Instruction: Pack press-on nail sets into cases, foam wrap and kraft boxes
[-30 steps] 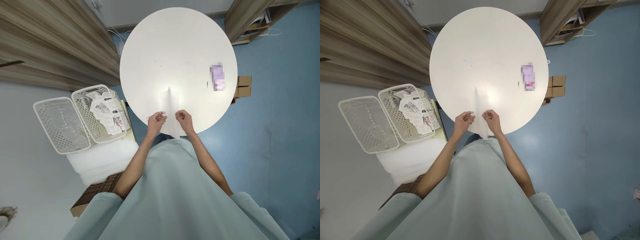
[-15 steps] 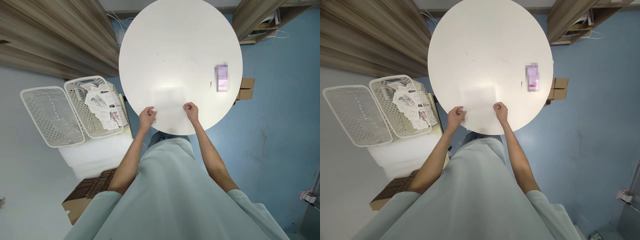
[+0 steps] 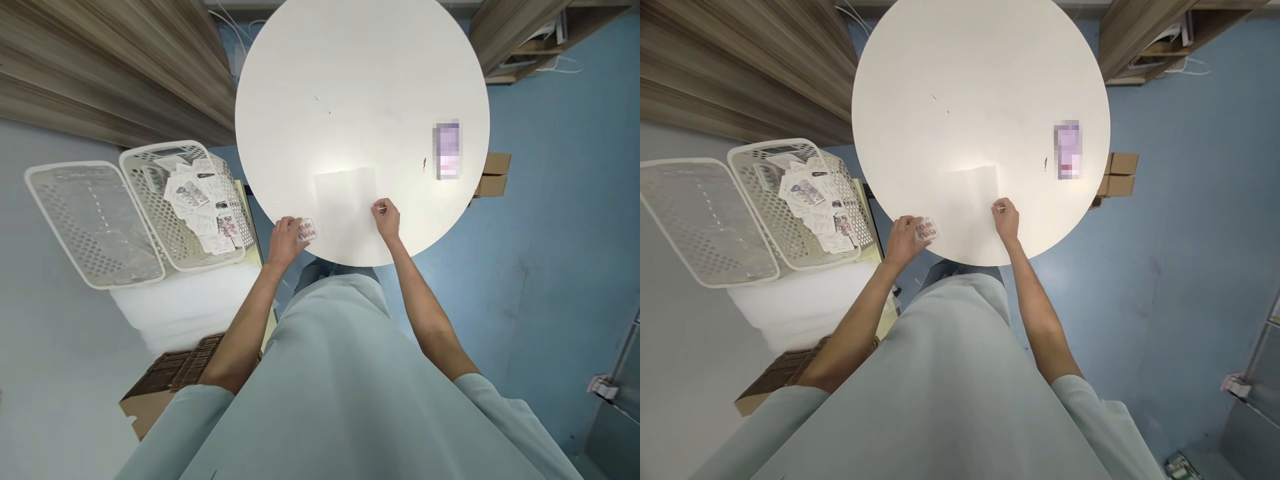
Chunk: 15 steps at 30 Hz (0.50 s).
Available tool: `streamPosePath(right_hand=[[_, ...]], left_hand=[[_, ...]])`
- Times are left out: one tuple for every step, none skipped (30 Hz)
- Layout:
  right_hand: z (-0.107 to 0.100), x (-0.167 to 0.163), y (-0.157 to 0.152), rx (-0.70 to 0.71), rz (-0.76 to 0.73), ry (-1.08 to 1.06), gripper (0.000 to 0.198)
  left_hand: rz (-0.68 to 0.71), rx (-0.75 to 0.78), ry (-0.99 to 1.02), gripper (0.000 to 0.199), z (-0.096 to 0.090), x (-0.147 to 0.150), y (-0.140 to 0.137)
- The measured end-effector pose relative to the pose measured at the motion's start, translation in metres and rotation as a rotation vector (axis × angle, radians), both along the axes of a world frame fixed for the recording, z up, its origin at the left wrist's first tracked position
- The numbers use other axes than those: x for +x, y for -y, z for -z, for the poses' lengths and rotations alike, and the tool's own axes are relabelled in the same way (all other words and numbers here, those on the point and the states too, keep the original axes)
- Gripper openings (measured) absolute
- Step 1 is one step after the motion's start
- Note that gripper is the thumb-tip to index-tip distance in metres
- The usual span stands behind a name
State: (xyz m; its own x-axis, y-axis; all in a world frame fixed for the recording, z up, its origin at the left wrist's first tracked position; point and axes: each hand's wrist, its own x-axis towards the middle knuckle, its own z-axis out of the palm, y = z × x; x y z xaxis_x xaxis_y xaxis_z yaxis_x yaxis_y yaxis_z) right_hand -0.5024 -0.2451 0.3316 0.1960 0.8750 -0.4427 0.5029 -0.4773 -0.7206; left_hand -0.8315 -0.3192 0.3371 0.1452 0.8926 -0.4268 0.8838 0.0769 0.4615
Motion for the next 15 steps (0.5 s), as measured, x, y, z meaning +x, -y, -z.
streamPosePath(right_hand=[[0.0,-0.001,0.002,0.009,0.01,0.006,0.014],[0.001,-0.002,0.004,0.018,0.022,0.015,0.014],[0.001,-0.003,0.006,0.026,0.036,0.025,0.015],[0.001,-0.004,0.009,0.031,0.047,0.033,0.017],[0.001,-0.005,0.011,0.035,0.057,0.04,0.018],[0.001,-0.007,0.014,0.034,0.062,0.046,0.02],[0.001,-0.007,0.016,0.029,0.066,0.05,0.022],[0.001,-0.008,0.019,0.023,0.07,0.051,0.025],[0.001,-0.008,0.022,0.018,0.072,0.048,0.029],[0.0,-0.008,0.025,0.013,0.076,0.044,0.033],[0.0,-0.007,0.028,0.011,0.082,0.038,0.038],[0.0,-0.006,0.032,0.012,0.09,0.032,0.043],[-0.001,-0.005,0.037,0.012,0.099,0.027,0.049],[-0.001,-0.003,0.042,0.009,0.111,0.025,0.054],[-0.002,-0.002,0.048,0.001,0.126,0.026,0.059]], left_hand=[[-0.015,0.006,0.017,0.072,-0.002,0.002,-0.001],[-0.026,0.015,0.039,0.074,-0.005,0.006,-0.002],[-0.028,0.024,0.066,0.075,-0.007,0.011,-0.003],[-0.02,0.032,0.094,0.075,-0.01,0.017,-0.004],[-0.002,0.036,0.121,0.076,-0.011,0.025,-0.005],[0.022,0.038,0.144,0.075,-0.012,0.034,-0.006],[0.05,0.035,0.162,0.075,-0.012,0.043,-0.007],[0.081,0.033,0.174,0.074,-0.011,0.054,-0.008],[0.111,0.032,0.181,0.073,-0.009,0.064,-0.008],[0.137,0.032,0.182,0.073,-0.006,0.074,-0.009],[0.158,0.031,0.177,0.072,-0.003,0.082,-0.009],[0.173,0.031,0.166,0.072,0.001,0.089,-0.009],[0.182,0.03,0.152,0.071,0.004,0.095,-0.009],[0.188,0.03,0.138,0.07,0.007,0.099,-0.009],[0.191,0.032,0.128,0.069,0.01,0.101,-0.009]])
